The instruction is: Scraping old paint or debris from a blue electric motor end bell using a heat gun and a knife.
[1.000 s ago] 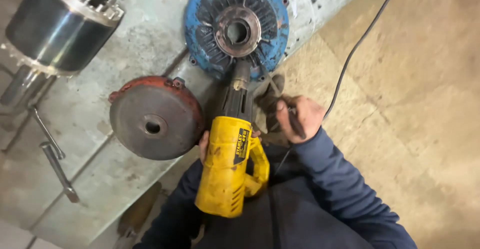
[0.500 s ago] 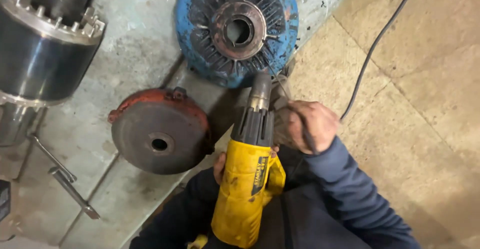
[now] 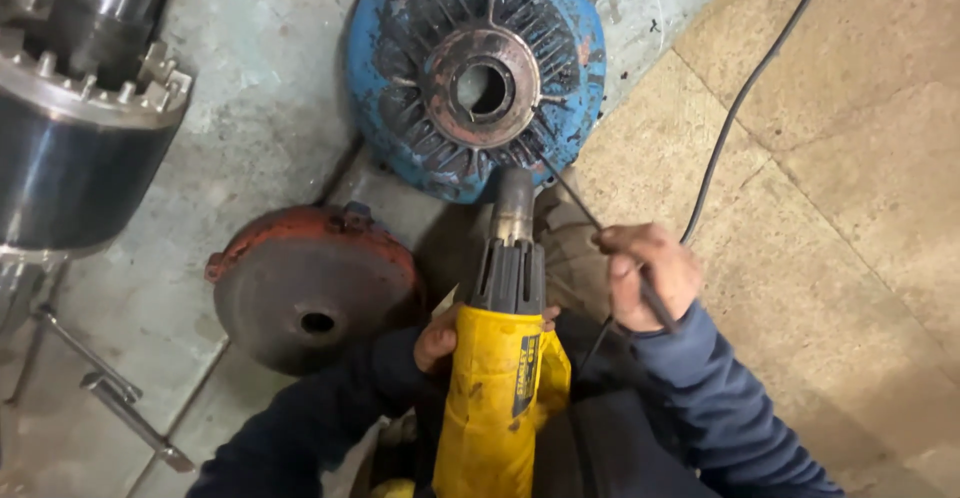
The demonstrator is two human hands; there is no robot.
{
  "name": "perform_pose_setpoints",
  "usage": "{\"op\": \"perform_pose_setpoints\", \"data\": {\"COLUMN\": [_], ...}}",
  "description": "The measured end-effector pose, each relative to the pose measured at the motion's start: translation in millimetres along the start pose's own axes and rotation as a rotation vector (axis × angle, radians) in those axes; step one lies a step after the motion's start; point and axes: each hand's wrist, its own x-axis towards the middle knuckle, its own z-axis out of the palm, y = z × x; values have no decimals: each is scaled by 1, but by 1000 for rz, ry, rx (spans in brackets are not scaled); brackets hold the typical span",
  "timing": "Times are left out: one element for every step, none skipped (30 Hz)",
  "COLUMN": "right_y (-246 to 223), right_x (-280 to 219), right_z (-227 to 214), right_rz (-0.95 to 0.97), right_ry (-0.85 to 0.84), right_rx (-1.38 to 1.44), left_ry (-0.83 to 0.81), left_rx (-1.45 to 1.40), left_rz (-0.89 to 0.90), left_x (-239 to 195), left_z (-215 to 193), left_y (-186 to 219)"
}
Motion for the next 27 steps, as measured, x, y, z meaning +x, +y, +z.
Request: {"op": "perform_pose_setpoints", "data": {"right_y": [3,4,5,7,10,11,12,11,9,6,3,0,-2,1,5,6,5,6,6,5,3,3,3,3,2,3,4], "right_x": [3,-2,-7,-10,-6,-4,-3,0,2,3,-1,-4,-7,-5,-3,-6,-5,-1,3,-2,-6,-10,-10,-10,-11,-8,-4], "right_z": [1,2,4,6,3,-1,-5,-5,-5,-5,-3,-1,0,0,-1,-2,-4,-4,-5,1,6,10,7,4,0,-3,-6], "right_rz": [-121,-116,-37,37,37,6,-26,-30,-74,-113,-113,55,223,215,245,292,300,143,-15,-11,64,133,132,278,424,420,322], "right_ry": [-49,-51,-8,30,24,7,-11,-13,-42,-70,-70,-14,42,47,82,111,111,52,-6,-4,45,93,94,112,132,138,110], "right_rx": [-34,-36,16,71,74,30,-13,-16,-37,-58,-60,17,96,95,161,227,227,96,-35,-33,51,133,133,272,413,410,275], "left_ry": [-75,-73,-98,-118,-113,-129,-145,-149,-139,-127,-129,-146,-164,-169,-162,-145,-142,-162,-182,-179,-179,-182,-183,-185,-186,-193,-173], "left_rx": [146,141,116,96,94,79,63,64,51,36,34,59,84,92,86,65,59,74,89,88,96,107,108,107,107,109,97], "left_rz": [4,2,-19,-33,-29,-22,-16,-12,-27,-45,-45,-55,-65,-64,-70,-80,-84,-85,-86,-90,-85,-75,-75,-86,-98,-100,-85], "left_x": [2,4,5,6,7,7,7,9,10,10,10,11,12,14,16,13,12,11,11,11,11,13,13,14,14,16,17], "left_z": [-10,-10,-11,-12,-16,-20,-23,-20,-17,-13,-14,-15,-16,-15,-14,-10,-13,-16,-19,-17,-16,-15,-15,-15,-15,-13,-11], "left_y": [8,7,6,5,2,-2,-5,-1,2,5,6,6,8,10,12,10,8,6,5,7,10,11,10,10,10,11,12]}}
